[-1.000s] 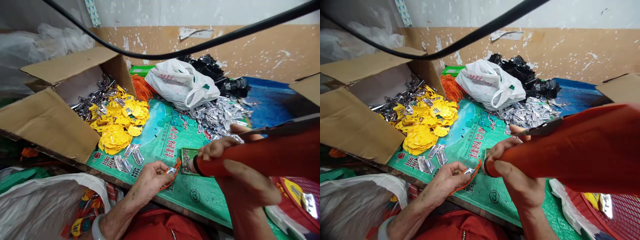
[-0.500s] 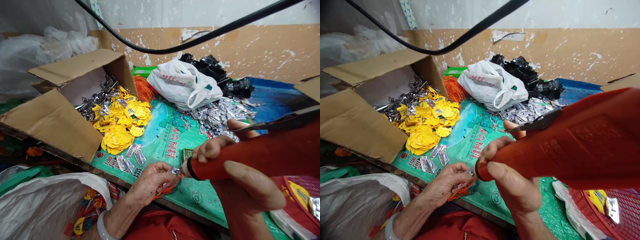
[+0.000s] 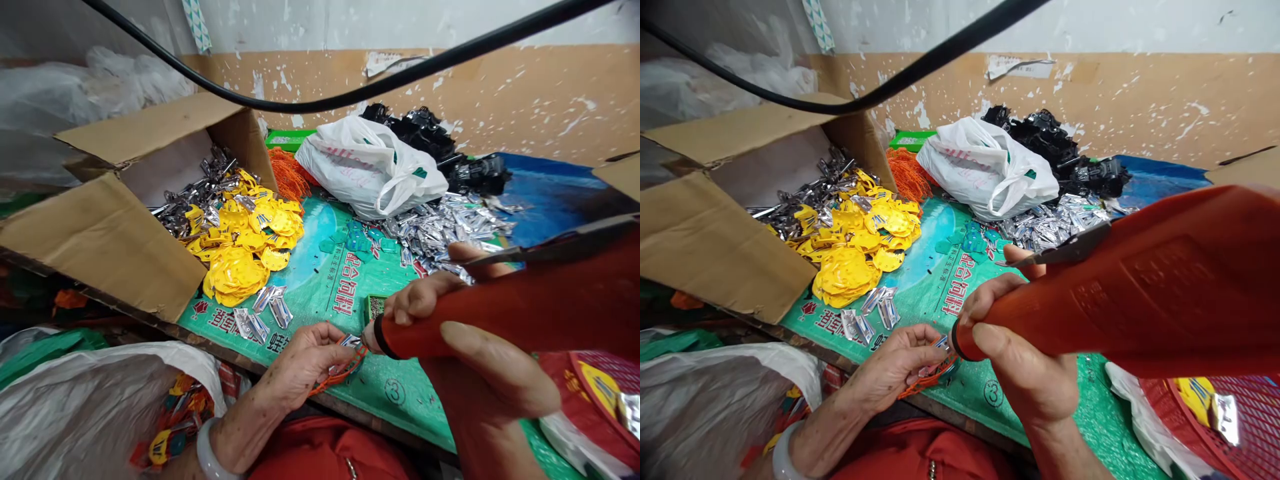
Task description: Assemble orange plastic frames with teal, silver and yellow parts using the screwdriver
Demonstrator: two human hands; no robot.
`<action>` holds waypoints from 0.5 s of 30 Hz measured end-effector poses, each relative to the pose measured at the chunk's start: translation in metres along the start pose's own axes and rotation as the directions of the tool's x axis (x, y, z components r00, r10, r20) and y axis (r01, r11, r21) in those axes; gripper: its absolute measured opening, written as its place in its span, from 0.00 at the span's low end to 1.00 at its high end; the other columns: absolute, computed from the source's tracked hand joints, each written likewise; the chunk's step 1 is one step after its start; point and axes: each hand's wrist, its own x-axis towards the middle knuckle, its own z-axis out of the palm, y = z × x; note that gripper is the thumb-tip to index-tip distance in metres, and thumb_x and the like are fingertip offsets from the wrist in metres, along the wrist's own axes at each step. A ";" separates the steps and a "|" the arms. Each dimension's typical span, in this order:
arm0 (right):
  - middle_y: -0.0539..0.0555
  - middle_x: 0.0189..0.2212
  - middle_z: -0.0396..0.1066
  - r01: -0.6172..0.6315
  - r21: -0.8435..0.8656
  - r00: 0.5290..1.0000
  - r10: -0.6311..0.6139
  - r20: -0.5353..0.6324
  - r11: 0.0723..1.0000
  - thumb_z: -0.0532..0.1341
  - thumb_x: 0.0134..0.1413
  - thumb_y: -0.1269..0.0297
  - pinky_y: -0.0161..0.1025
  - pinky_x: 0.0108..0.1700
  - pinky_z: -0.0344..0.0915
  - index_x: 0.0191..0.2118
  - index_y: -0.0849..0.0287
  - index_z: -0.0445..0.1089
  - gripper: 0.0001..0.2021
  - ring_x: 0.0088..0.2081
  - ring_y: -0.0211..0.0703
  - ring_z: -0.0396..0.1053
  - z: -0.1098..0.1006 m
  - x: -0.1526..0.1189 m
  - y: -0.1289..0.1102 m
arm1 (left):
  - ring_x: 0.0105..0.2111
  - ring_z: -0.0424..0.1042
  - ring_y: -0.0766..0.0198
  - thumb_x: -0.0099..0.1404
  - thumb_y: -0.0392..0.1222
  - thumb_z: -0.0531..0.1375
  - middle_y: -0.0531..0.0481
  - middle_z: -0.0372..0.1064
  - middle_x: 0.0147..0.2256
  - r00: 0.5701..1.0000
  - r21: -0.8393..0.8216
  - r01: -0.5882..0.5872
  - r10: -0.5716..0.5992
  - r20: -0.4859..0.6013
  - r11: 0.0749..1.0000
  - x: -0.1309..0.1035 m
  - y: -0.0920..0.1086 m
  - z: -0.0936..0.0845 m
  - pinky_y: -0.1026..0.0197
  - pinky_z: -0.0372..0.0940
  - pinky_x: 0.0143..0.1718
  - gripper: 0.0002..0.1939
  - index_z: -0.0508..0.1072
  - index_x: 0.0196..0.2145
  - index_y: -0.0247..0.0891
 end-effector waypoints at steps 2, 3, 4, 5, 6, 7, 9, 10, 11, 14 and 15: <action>0.48 0.28 0.71 -0.002 -0.008 1.000 0.003 0.019 1.000 0.70 0.46 0.64 0.43 0.31 0.72 0.50 0.45 0.68 0.24 0.28 0.42 0.69 -0.002 -0.001 0.001 | 0.16 0.57 0.74 0.43 0.40 0.69 0.59 0.65 0.16 1.000 0.000 0.000 0.000 0.001 1.000 -0.001 -0.001 0.001 0.66 0.47 0.19 0.11 0.71 0.23 0.36; 0.47 0.28 0.70 -0.008 -0.027 1.000 0.009 0.028 1.000 0.70 0.46 0.63 0.43 0.31 0.72 0.50 0.44 0.68 0.23 0.28 0.42 0.69 -0.004 -0.001 0.001 | 0.17 0.58 0.74 0.44 0.41 0.69 0.58 0.65 0.17 1.000 0.001 -0.003 0.003 0.006 1.000 -0.001 -0.001 0.001 0.66 0.48 0.20 0.11 0.71 0.23 0.35; 0.47 0.28 0.70 -0.017 -0.056 0.999 0.019 0.035 0.998 0.70 0.46 0.62 0.44 0.32 0.72 0.50 0.44 0.68 0.23 0.28 0.42 0.69 -0.005 0.000 0.001 | 0.17 0.58 0.74 0.44 0.41 0.70 0.58 0.65 0.17 1.000 0.003 -0.009 0.009 0.012 1.000 -0.001 -0.002 0.001 0.66 0.48 0.21 0.12 0.72 0.23 0.35; 0.46 0.28 0.70 -0.023 -0.087 0.998 0.027 0.048 0.996 0.70 0.46 0.61 0.45 0.33 0.72 0.50 0.43 0.67 0.24 0.28 0.42 0.69 -0.007 0.001 0.000 | 0.18 0.58 0.74 0.45 0.42 0.70 0.58 0.65 0.17 1.000 0.006 -0.016 0.016 0.019 1.000 -0.001 -0.003 0.001 0.66 0.48 0.21 0.12 0.72 0.23 0.35; 0.46 0.28 0.71 -0.027 -0.117 0.997 0.036 0.075 0.993 0.70 0.46 0.60 0.46 0.34 0.72 0.50 0.42 0.67 0.24 0.28 0.42 0.70 -0.009 0.001 0.000 | 0.18 0.57 0.74 0.45 0.42 0.70 0.58 0.64 0.17 0.999 0.007 -0.024 0.024 0.025 1.000 -0.001 -0.003 0.001 0.66 0.48 0.21 0.12 0.71 0.23 0.35; 0.46 0.28 0.71 -0.027 -0.145 0.994 0.043 0.105 0.989 0.70 0.46 0.59 0.46 0.34 0.72 0.50 0.41 0.66 0.24 0.28 0.43 0.70 -0.010 0.002 0.000 | 0.18 0.57 0.74 0.45 0.43 0.70 0.59 0.63 0.16 0.999 0.008 -0.031 0.031 0.028 0.999 0.000 -0.004 0.000 0.66 0.48 0.22 0.13 0.71 0.23 0.35; 0.46 0.28 0.71 -0.019 -0.184 0.990 0.045 0.135 0.983 0.70 0.47 0.59 0.47 0.35 0.72 0.50 0.42 0.67 0.23 0.28 0.43 0.71 -0.010 0.001 -0.001 | 0.17 0.56 0.74 0.46 0.44 0.70 0.59 0.62 0.16 0.999 0.016 -0.031 0.031 0.026 0.999 0.001 -0.005 0.000 0.65 0.47 0.21 0.14 0.70 0.23 0.35; 0.47 0.28 0.70 -0.012 -0.201 0.990 0.040 0.135 0.980 0.70 0.47 0.59 0.47 0.36 0.71 0.50 0.43 0.67 0.23 0.29 0.43 0.71 -0.009 0.000 -0.001 | 0.17 0.56 0.74 0.45 0.44 0.70 0.59 0.62 0.16 0.999 0.023 -0.028 0.028 0.021 0.999 0.001 -0.006 -0.001 0.65 0.47 0.21 0.14 0.70 0.23 0.35; 0.47 0.28 0.70 -0.001 -0.217 0.992 0.028 0.121 0.976 0.69 0.47 0.59 0.47 0.37 0.71 0.50 0.44 0.67 0.22 0.29 0.43 0.71 -0.007 -0.001 -0.001 | 0.17 0.56 0.74 0.45 0.44 0.71 0.59 0.62 0.16 1.000 0.029 -0.026 0.025 0.015 0.999 0.002 -0.007 -0.001 0.65 0.46 0.21 0.14 0.70 0.23 0.35; 0.47 0.28 0.69 0.027 -0.250 0.997 -0.009 0.075 0.968 0.68 0.49 0.59 0.46 0.38 0.71 0.51 0.44 0.66 0.22 0.30 0.43 0.69 -0.002 -0.005 -0.001 | 0.17 0.54 0.74 0.44 0.44 0.70 0.60 0.61 0.15 1.000 0.034 -0.030 0.030 0.006 0.999 0.002 -0.008 0.000 0.65 0.46 0.21 0.14 0.71 0.24 0.35; 0.47 0.28 0.69 0.032 -0.266 0.997 -0.011 0.081 0.963 0.68 0.49 0.59 0.47 0.38 0.71 0.50 0.43 0.66 0.22 0.29 0.44 0.69 -0.001 -0.005 -0.001 | 0.17 0.54 0.74 0.43 0.44 0.70 0.60 0.61 0.15 0.999 0.031 -0.034 0.034 0.003 0.999 0.002 -0.007 0.001 0.65 0.46 0.21 0.14 0.71 0.24 0.35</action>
